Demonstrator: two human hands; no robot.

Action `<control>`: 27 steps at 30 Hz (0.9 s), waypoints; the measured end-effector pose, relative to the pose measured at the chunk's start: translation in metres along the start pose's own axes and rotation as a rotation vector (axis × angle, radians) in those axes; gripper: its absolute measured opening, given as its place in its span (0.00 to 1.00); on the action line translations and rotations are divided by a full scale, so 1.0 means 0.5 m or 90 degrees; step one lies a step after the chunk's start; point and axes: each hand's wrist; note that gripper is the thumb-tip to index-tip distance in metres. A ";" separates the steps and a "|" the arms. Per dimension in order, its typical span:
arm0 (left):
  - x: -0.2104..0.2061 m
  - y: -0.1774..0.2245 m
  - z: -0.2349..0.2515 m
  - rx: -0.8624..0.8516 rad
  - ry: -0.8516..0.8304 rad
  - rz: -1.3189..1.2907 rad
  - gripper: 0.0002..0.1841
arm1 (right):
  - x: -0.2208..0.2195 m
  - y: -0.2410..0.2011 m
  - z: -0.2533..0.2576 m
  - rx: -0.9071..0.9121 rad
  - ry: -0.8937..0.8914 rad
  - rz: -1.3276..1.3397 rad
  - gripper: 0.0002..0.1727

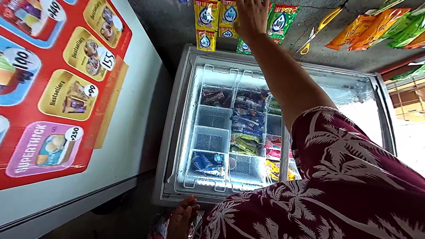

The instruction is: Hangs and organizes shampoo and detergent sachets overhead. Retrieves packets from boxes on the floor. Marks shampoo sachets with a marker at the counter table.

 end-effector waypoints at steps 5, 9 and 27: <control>-0.003 0.005 0.003 0.009 0.004 -0.012 0.19 | -0.011 -0.002 0.002 -0.009 0.005 -0.033 0.44; -0.006 0.010 0.006 0.007 0.001 0.001 0.19 | 0.000 -0.001 0.009 -0.020 -0.005 -0.032 0.40; -0.011 0.010 0.020 0.016 -0.024 0.007 0.18 | 0.040 0.070 -0.138 -0.104 0.296 0.173 0.45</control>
Point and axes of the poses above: each hand's wrist, its own z-axis towards the middle knuckle, its own x-axis out of the back of the hand, y = z × x, and after that the axes turned 10 degrees about y, right-handed
